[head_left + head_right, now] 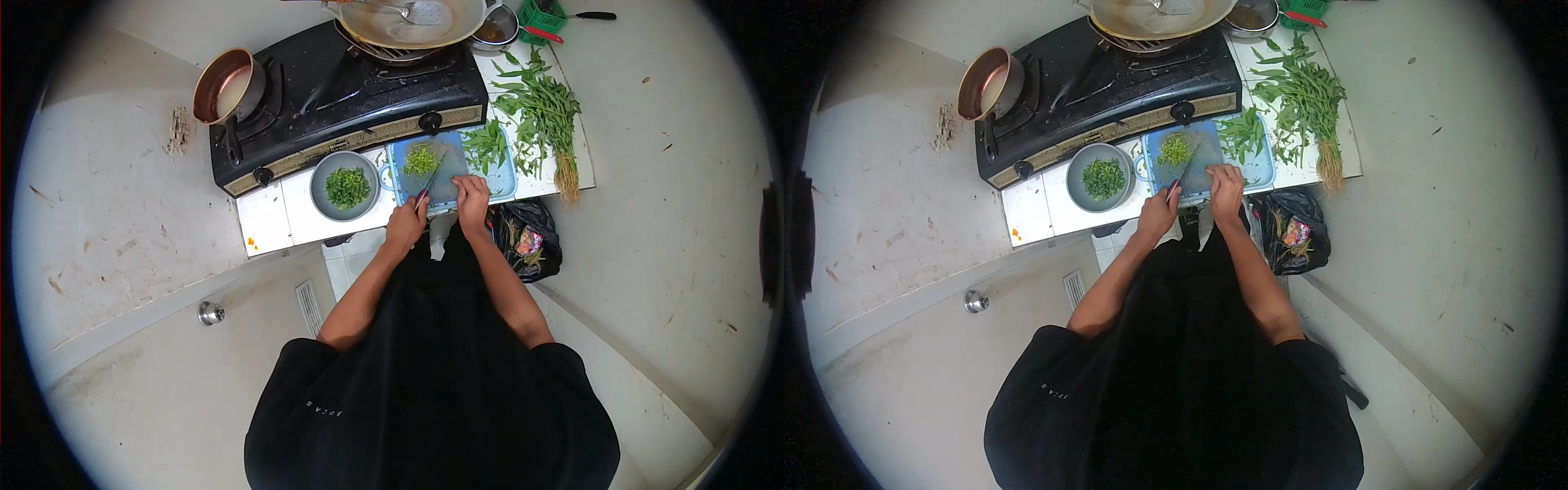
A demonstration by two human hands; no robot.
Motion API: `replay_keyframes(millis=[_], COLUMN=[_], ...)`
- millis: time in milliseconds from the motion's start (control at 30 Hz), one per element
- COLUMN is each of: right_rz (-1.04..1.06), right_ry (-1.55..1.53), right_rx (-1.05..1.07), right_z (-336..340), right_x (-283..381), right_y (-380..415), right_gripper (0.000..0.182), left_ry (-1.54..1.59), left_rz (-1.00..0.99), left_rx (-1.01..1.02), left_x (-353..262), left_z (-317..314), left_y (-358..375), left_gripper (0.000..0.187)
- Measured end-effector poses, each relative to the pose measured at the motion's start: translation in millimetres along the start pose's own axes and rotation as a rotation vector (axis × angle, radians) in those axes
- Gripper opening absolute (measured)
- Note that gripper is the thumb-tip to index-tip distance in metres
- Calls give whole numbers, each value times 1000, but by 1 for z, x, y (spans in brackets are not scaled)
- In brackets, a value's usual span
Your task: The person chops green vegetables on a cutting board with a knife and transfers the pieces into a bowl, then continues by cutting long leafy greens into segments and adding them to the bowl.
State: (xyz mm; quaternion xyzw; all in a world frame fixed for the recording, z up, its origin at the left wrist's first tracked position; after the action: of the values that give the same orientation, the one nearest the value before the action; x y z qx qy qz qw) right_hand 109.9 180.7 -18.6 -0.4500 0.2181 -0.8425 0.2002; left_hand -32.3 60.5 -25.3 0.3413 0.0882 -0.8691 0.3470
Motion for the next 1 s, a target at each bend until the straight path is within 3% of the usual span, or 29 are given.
replay_keyframes(millis=[400, 1000], right_rz=[1, -51], right_ry=[21, 68], right_rx=[-22, -5], right_z=[0, -2], right_x=[5, 2], right_y=[9, 10], right_gripper=[24, 25], left_ry=[58, 28], left_rz=[41, -24], left_rx=[121, 107], left_x=[-12, -15], left_z=[3, -7], left_y=[12, 16], left_gripper=[46, 46])
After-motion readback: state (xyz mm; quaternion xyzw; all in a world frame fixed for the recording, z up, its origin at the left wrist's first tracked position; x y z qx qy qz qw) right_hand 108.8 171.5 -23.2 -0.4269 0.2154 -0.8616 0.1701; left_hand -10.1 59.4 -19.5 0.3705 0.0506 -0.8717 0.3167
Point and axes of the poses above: each hand's wrist, its own y-axis away from the middle knuckle, its own z-axis out of the back of the hand, x = y × z, the point moved 5 cm from there along -y, towards the middle knuckle, and after that the axes turned 15 degrees about -x, right-handed, at the moved point
